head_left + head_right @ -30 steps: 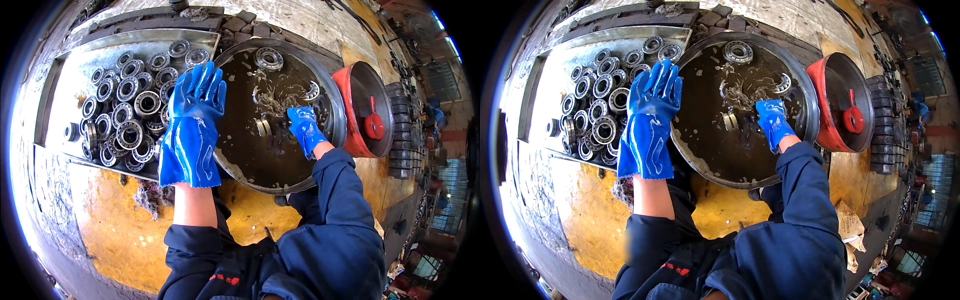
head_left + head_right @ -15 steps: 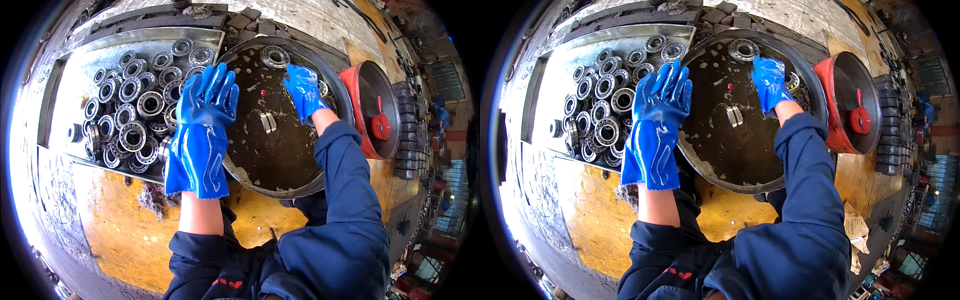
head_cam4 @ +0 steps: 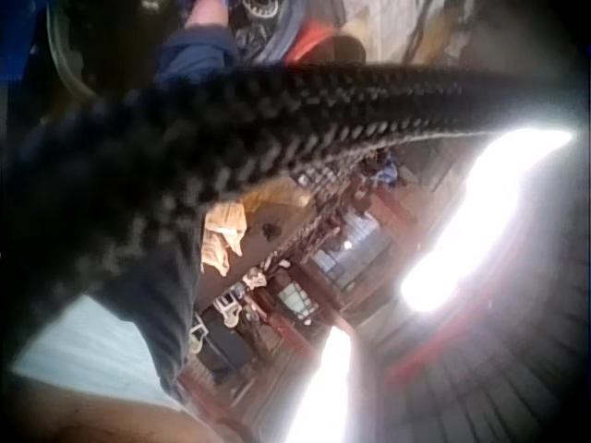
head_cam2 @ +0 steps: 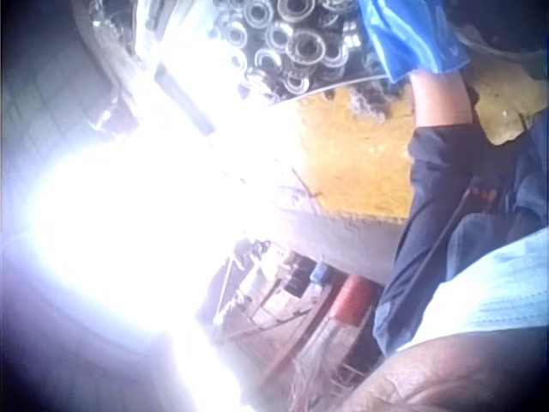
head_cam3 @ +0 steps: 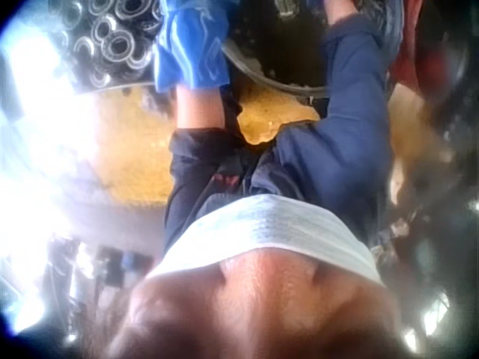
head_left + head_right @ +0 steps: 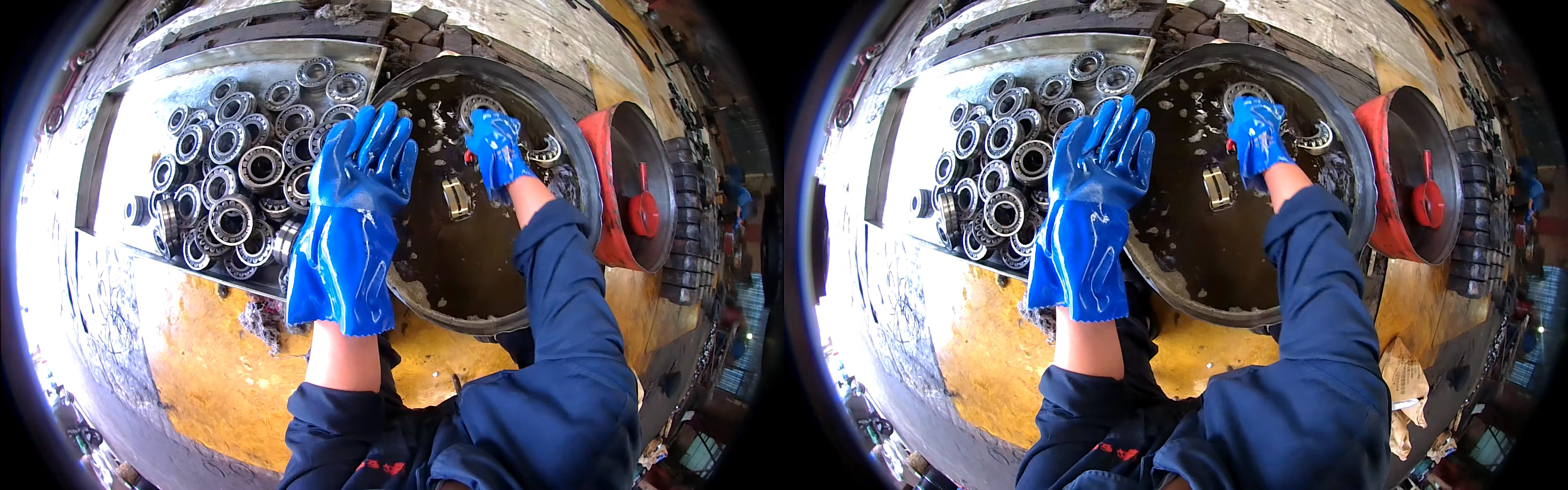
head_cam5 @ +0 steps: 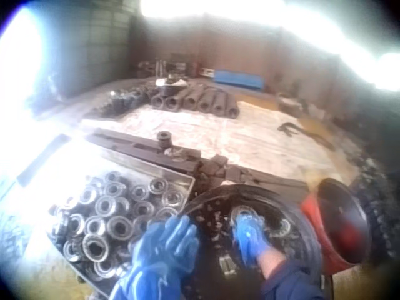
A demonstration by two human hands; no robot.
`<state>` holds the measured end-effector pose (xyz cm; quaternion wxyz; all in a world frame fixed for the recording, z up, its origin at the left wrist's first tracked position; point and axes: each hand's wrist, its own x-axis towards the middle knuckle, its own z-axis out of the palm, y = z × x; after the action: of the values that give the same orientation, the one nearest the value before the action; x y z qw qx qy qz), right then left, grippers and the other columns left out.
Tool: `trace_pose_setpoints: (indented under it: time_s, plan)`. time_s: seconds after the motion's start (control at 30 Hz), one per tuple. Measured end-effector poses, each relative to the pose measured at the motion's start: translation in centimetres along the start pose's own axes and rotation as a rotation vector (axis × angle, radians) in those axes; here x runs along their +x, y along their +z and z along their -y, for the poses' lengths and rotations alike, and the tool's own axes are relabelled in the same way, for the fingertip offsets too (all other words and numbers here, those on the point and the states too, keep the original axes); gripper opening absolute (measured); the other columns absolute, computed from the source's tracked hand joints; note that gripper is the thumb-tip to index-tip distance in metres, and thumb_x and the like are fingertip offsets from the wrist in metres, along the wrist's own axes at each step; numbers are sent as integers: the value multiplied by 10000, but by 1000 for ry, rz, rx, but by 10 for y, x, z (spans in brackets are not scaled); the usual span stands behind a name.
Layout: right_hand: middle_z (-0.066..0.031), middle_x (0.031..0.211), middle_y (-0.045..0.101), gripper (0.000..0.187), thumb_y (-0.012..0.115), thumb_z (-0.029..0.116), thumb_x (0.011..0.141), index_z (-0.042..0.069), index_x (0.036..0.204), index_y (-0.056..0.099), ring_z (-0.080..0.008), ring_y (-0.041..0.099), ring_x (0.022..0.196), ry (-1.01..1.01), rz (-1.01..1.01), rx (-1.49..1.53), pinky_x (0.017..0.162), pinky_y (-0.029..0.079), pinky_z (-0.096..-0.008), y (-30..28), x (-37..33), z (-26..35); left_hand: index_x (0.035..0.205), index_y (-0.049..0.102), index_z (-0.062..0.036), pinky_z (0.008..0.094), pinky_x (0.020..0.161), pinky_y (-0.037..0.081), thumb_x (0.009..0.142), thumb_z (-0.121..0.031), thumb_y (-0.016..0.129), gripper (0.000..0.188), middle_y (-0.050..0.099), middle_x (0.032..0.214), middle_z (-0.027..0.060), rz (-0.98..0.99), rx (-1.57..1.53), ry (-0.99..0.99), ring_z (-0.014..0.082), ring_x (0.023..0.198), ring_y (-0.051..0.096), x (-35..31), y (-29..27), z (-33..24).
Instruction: The person sits on the floor and repeatedly picks up metal bearings from a tray, dips them into a bucket of dark liquid, and rubs them with gloved hands. The person places the cleaned bearings back into the tray.
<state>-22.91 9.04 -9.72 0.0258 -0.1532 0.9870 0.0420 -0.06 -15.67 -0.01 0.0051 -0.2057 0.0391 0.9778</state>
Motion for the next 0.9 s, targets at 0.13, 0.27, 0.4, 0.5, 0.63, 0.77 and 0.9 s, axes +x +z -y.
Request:
trace_pose_setpoints:
  time_s: [0.13, 0.27, 0.4, 0.5, 0.63, 0.77, 0.9]
  plan:
    - [-157, 879, 716, 304, 757, 320, 733, 97, 924, 678, -377, 696, 834, -118, 45, 52, 730, 536, -517, 9, -40, -34, 1467, 511, -116, 546, 1113, 426, 1045, -403, 523, 511, 586, 1398, 192, 23, -7, 0, 327, 1281, 567, 7, 9, 0]
    - [-156, 896, 724, 275, 740, 206, 711, 107, 964, 695, -387, 697, 866, -234, 66, -47, 739, 538, -525, 19, -74, -56, 1471, 510, -121, 548, 1114, 424, 1045, -410, 524, 515, 587, 1396, 193, 49, -49, -6, 325, 1279, 569, 10, 22, -6]
    - [-143, 927, 739, 248, 736, 214, 752, 116, 978, 705, -354, 715, 911, -166, 133, -205, 756, 553, -501, 25, -91, -54, 1474, 510, -125, 551, 1115, 421, 1045, -417, 525, 519, 588, 1394, 194, 116, -394, -224, 322, 1276, 571, 17, 41, -14]
    - [-156, 926, 741, 257, 694, 307, 828, 99, 979, 707, -378, 714, 919, -73, -27, -48, 769, 556, -502, 19, -104, -46, 1435, 508, -65, 515, 1110, 443, 1050, -331, 502, 468, 561, 1439, 182, 104, -86, -28, 351, 1319, 541, 25, 43, -10]
    - [-222, 922, 718, 371, 704, 394, 827, 42, 946, 720, -430, 691, 889, -22, -40, 344, 774, 549, -512, -10, -120, 5, 1402, 515, -65, 481, 1065, 499, 994, -322, 609, 492, 582, 1415, 167, 106, 82, 88, 355, 1269, 585, 29, 36, -9]
    - [-254, 915, 706, 451, 724, 447, 805, 9, 910, 738, -450, 681, 864, 15, 72, 462, 776, 546, -511, 11, -129, 39, 1402, 516, -58, 483, 1071, 495, 999, -307, 599, 480, 580, 1417, 169, 50, 27, 32, 356, 1278, 579, 33, 42, -8]
    - [-288, 900, 687, 459, 741, 405, 777, -32, 916, 723, -452, 678, 866, 106, 86, 490, 780, 541, -491, 13, -136, 54, 1415, 511, -57, 497, 1059, 499, 1011, -319, 567, 485, 587, 1415, 169, 135, 122, 100, 370, 1278, 581, 24, 42, -7]
